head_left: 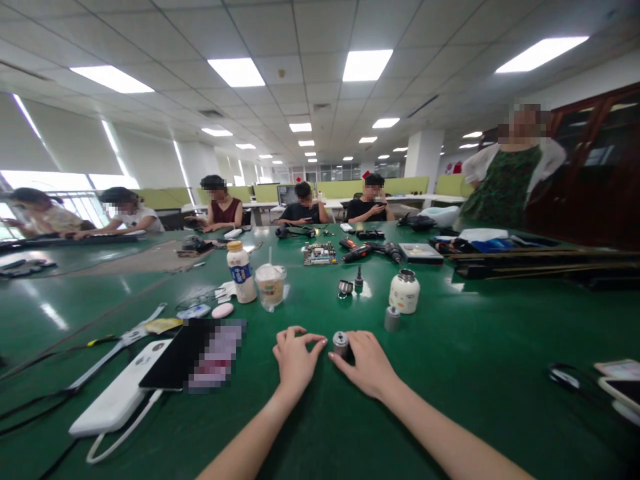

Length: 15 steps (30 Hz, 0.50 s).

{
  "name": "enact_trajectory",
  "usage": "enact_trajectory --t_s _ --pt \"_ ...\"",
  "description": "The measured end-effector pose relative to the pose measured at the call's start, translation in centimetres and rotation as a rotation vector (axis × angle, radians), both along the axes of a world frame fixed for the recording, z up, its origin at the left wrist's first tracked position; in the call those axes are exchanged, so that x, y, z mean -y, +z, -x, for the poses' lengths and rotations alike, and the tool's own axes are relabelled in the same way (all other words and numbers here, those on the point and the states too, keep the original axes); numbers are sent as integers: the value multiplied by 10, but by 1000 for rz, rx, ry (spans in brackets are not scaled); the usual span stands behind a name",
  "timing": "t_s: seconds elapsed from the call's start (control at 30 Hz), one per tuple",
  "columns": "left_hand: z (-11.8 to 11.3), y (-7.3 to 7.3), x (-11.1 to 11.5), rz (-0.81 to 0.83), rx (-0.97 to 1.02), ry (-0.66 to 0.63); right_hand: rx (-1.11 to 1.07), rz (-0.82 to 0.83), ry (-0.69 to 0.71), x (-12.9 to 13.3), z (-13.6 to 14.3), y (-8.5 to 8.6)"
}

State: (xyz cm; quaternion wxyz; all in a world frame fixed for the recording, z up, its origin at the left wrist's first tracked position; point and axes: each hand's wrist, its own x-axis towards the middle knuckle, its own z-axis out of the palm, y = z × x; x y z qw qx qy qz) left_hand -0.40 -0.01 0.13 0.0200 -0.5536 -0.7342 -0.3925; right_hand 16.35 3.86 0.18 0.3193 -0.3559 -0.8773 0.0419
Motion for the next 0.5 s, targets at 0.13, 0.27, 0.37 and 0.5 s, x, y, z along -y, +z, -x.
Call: enact_trajectory --t_s 0.13,0.27,0.37,0.5 --pt "-2 1 -4 62 -36 -10 11 -35 -15 0 1 0" --pt "-4 5 -11 67 -71 -23 18 -68 -35 -1 4 1" --pt "-7 6 -13 47 -102 -23 26 -78 -48 0 4 0" --pt "-9 5 -12 35 -124 -33 44 -73 -64 3 1 -1"
